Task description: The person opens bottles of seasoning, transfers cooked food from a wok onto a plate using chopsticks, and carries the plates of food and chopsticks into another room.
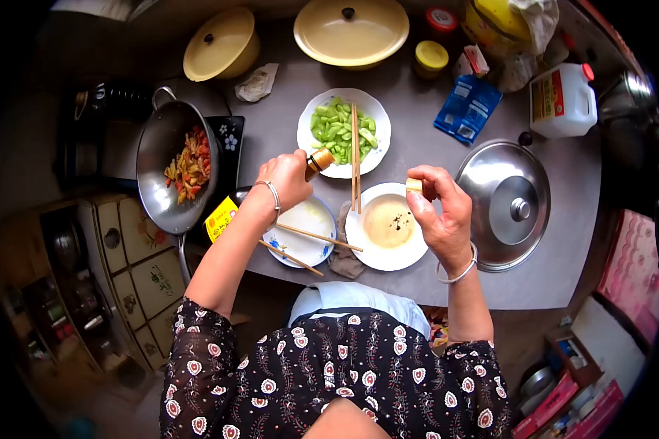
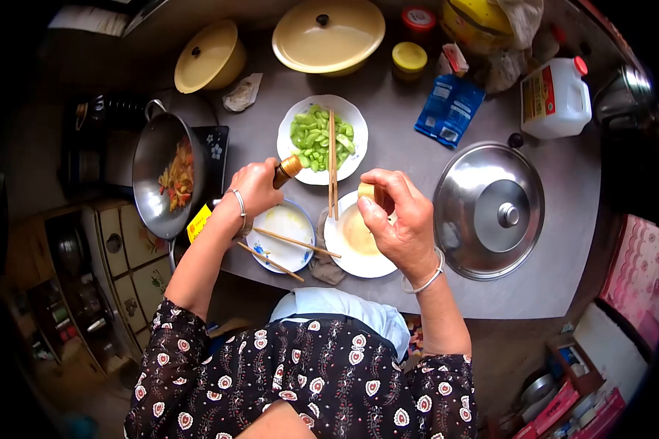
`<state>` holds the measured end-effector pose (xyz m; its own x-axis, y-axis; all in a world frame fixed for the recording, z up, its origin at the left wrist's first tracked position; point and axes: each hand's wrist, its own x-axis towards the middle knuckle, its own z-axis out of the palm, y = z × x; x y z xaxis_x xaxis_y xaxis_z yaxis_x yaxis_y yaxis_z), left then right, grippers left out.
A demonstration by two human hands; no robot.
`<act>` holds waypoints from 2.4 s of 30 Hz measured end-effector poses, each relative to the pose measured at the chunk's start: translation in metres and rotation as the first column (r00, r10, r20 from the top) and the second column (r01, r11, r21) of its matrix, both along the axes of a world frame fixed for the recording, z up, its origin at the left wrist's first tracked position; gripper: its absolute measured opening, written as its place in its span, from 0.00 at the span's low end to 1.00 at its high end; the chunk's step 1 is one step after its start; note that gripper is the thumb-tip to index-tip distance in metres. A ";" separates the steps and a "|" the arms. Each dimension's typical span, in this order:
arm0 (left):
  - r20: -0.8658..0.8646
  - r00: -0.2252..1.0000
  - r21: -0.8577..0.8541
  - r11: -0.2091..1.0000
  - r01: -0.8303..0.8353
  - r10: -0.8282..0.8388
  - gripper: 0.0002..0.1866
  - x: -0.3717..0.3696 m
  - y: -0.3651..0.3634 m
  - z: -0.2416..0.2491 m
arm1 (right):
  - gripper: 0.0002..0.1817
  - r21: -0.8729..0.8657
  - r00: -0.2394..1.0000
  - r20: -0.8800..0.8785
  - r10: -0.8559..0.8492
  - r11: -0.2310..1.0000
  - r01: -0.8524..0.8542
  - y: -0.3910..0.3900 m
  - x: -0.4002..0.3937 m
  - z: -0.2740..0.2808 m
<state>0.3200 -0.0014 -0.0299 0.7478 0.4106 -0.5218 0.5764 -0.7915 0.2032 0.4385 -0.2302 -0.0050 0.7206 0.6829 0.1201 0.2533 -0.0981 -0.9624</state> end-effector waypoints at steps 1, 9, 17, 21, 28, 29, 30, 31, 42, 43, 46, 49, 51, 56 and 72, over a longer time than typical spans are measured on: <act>-0.030 1.000 0.015 1.000 0.001 -0.001 0.15 0.005 0.001 -0.003 | 0.11 -0.008 1.000 -0.008 -0.005 1.000 0.005 -0.003 0.000 -0.003; -0.184 0.981 0.143 0.986 0.084 -0.057 0.15 0.030 0.013 -0.028 | 0.10 -0.045 0.995 -0.069 -0.066 0.997 0.063 -0.023 0.005 -0.021; -0.272 0.958 0.159 0.978 0.135 -0.088 0.15 0.040 0.017 -0.035 | 0.10 -0.055 0.989 -0.125 -0.083 0.996 0.077 -0.030 0.008 -0.029; -0.294 0.950 0.156 0.975 0.156 -0.105 0.15 0.044 0.019 -0.034 | 0.09 -0.046 0.987 -0.135 -0.084 0.996 0.078 -0.029 0.008 -0.031; -0.285 0.953 0.170 0.973 0.155 -0.102 0.14 0.046 0.021 -0.034 | 0.09 -0.040 0.984 -0.165 -0.069 0.997 0.064 -0.028 0.007 -0.034; -0.287 0.953 0.172 0.973 0.153 -0.100 0.14 0.045 0.022 -0.034 | 0.09 -0.036 0.983 -0.169 -0.068 0.997 0.063 -0.028 0.006 -0.035; -0.284 0.954 0.173 0.973 0.153 -0.099 0.14 0.045 0.022 -0.034 | 0.09 -0.044 0.983 -0.170 -0.066 0.997 0.059 -0.028 0.006 -0.034; -0.281 0.955 0.174 0.973 0.152 -0.099 0.14 0.045 0.023 -0.035 | 0.09 -0.052 0.983 -0.170 -0.063 0.997 0.055 -0.028 0.007 -0.033; -0.205 0.977 0.170 0.980 0.102 -0.067 0.13 0.045 0.023 -0.036 | 0.10 -0.057 0.983 -0.178 -0.046 0.998 0.037 -0.021 0.003 -0.034; -0.200 0.978 0.163 0.982 0.099 -0.065 0.13 0.046 0.023 -0.033 | 0.10 -0.054 0.982 -0.181 -0.047 0.998 0.037 -0.021 0.002 -0.035; -0.119 0.992 0.137 0.989 0.050 -0.033 0.13 0.043 0.022 -0.028 | 0.10 -0.066 0.979 -0.199 -0.049 0.997 0.037 -0.019 0.003 -0.033; 0.044 0.999 0.067 0.998 0.000 -0.003 0.13 0.035 0.019 -0.020 | 0.11 -0.034 0.979 -0.199 -0.047 0.999 0.041 -0.012 0.003 -0.037; 0.188 0.982 -0.016 1.000 -0.018 0.021 0.13 0.028 0.016 -0.012 | 0.13 -0.011 0.985 -0.169 -0.030 1.000 0.029 -0.002 0.007 -0.036; 0.450 0.886 -0.273 0.962 0.015 0.114 0.15 0.019 -0.004 0.013 | 0.17 0.042 0.989 -0.076 0.127 0.991 -0.124 0.037 0.020 -0.013; 0.705 0.707 -0.164 0.983 0.084 0.057 0.16 0.004 -0.013 0.030 | 0.18 -0.233 0.904 0.200 0.377 0.915 -0.330 0.095 0.022 0.020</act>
<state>0.3245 -0.0148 -0.0002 0.9296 0.3548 0.0998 0.1982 -0.7097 0.6760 0.4602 -0.1353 0.0151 0.3942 0.9137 0.0990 0.5221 -0.1340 -0.8423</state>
